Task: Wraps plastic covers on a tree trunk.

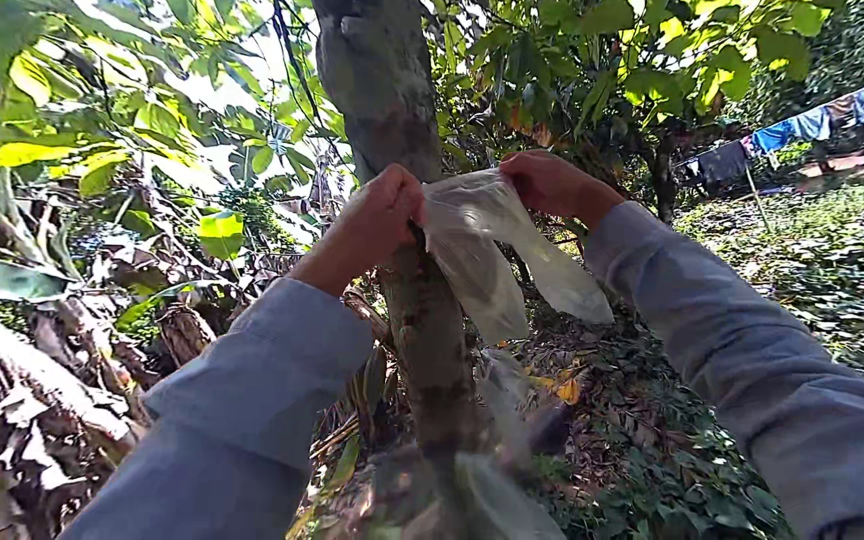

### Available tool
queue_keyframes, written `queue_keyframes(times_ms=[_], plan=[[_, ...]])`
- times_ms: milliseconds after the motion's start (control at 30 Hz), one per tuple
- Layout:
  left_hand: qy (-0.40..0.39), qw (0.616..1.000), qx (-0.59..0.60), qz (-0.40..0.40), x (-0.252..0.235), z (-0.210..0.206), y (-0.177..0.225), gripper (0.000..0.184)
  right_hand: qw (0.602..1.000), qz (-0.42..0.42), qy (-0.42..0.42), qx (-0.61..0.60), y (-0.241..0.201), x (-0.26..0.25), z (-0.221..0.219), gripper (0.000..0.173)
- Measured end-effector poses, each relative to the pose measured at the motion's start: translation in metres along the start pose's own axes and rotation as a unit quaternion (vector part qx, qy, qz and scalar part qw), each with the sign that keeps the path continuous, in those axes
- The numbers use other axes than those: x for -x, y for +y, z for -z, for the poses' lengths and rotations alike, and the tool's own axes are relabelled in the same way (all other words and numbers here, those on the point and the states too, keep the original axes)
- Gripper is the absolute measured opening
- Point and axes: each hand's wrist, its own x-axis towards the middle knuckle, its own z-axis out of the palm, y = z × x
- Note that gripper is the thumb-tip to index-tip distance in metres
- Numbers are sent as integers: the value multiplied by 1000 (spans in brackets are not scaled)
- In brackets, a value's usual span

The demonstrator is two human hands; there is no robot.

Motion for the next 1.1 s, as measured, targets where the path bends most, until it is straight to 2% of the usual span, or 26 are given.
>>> queue_keyframes(times_ms=[133,233,400,533,633,700,767,900,967,1033,1067,1100], plan=[[59,995,-81,11,-22,18,-9,33,1000,21,9,-12,-10,-41,-15,23],[62,989,-134,8,-26,27,-14,32,999,50,-14,-15,-16,-60,-25,20],[104,982,-158,24,-26,31,-14,36,996,72,-3,60,-21,-65,-29,14],[170,969,-174,43,-29,38,-11,40,977,82,20,196,-34,-59,-31,14],[143,972,-186,17,-27,37,-12,41,970,98,45,220,-36,-62,-28,16],[106,976,-188,-4,-25,31,-14,37,976,119,91,157,-34,-67,-26,15],[91,976,-196,-24,-25,22,-16,31,982,148,109,38,-34,-71,-27,15],[103,973,-206,-5,-24,11,-15,32,963,172,34,-207,-34,-65,-48,23],[101,970,-219,-30,-23,16,-31,38,942,167,11,-291,-28,-60,-61,29],[119,969,-207,-61,-28,27,-70,56,929,171,31,-327,-21,-52,-68,33],[127,975,-178,-30,-29,33,-85,60,931,174,52,-318,-17,-48,-68,33],[137,982,-126,16,-27,36,-90,57,940,178,80,-279,-14,-45,-67,32]])
